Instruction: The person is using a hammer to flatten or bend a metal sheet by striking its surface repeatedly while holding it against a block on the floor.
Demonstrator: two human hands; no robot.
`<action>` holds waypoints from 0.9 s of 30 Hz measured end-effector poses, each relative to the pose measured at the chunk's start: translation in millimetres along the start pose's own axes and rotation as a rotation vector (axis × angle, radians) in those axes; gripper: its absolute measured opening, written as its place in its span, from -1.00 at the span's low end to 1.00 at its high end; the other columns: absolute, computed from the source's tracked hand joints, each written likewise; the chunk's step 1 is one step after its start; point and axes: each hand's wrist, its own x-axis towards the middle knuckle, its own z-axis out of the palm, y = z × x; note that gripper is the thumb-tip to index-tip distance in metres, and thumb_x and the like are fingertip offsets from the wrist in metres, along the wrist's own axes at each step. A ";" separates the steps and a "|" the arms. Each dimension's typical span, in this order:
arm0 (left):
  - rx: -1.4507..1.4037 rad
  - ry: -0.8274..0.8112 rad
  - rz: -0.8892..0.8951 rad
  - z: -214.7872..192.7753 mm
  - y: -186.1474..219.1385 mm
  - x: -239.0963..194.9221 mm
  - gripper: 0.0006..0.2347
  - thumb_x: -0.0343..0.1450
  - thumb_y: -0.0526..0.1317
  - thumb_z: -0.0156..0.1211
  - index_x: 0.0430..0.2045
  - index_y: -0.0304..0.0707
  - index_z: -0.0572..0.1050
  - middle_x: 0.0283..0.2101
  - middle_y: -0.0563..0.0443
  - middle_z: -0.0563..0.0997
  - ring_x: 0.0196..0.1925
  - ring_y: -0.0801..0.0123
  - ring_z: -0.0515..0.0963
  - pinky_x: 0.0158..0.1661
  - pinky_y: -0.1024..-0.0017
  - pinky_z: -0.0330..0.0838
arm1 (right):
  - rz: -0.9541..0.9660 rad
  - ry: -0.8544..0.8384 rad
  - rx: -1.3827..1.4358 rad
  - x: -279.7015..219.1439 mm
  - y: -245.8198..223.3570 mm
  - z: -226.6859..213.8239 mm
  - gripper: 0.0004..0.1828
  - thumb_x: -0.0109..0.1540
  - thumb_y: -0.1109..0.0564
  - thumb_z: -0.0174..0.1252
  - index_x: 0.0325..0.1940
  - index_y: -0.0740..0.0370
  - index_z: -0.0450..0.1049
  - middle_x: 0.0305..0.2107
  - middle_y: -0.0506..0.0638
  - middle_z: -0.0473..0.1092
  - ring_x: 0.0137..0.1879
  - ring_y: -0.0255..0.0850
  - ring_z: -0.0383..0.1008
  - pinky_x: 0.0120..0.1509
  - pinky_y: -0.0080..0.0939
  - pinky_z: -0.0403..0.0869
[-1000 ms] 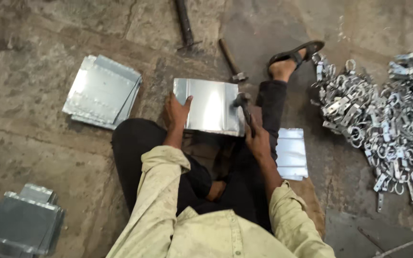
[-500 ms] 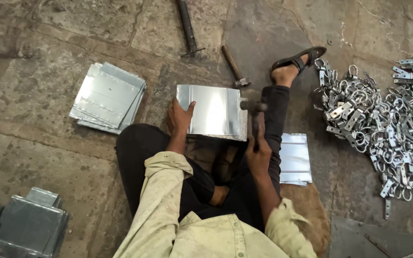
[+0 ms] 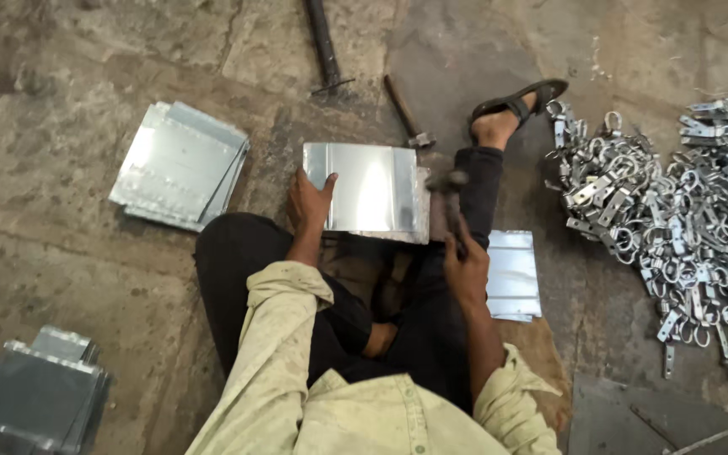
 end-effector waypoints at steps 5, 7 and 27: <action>-0.014 0.014 0.027 4.5 -5.0 5.0 -0.34 0.27 0.12 0.45 0.10 -0.41 0.40 0.06 -0.35 0.57 0.07 -0.18 0.58 -0.01 0.00 0.47 | -0.152 0.016 -0.064 -4.8 11.1 7.5 -0.49 0.33 0.25 0.27 0.38 0.19 0.43 -0.50 0.24 0.40 -0.49 -0.13 0.34 -0.34 -0.15 0.34; -0.026 -0.042 -0.034 12.2 -16.1 3.3 -0.38 0.31 0.13 0.42 0.07 -0.39 0.42 0.06 -0.32 0.60 0.07 -0.16 0.60 0.02 0.01 0.48 | -0.120 -0.077 -0.053 6.3 18.7 -2.2 -0.52 0.33 0.23 0.28 0.35 0.13 0.45 -0.41 0.23 0.47 -0.45 -0.18 0.43 -0.32 -0.20 0.38; 0.011 -0.037 -0.064 -0.9 -6.7 -4.0 -0.22 0.23 0.22 0.46 0.16 -0.41 0.33 0.17 -0.33 0.49 0.16 -0.19 0.51 0.01 -0.05 0.46 | -0.025 -0.323 0.132 -80.9 0.0 -33.5 -0.20 0.32 0.12 0.21 0.59 0.12 0.04 0.12 0.47 0.42 0.18 0.15 0.50 0.10 0.01 0.48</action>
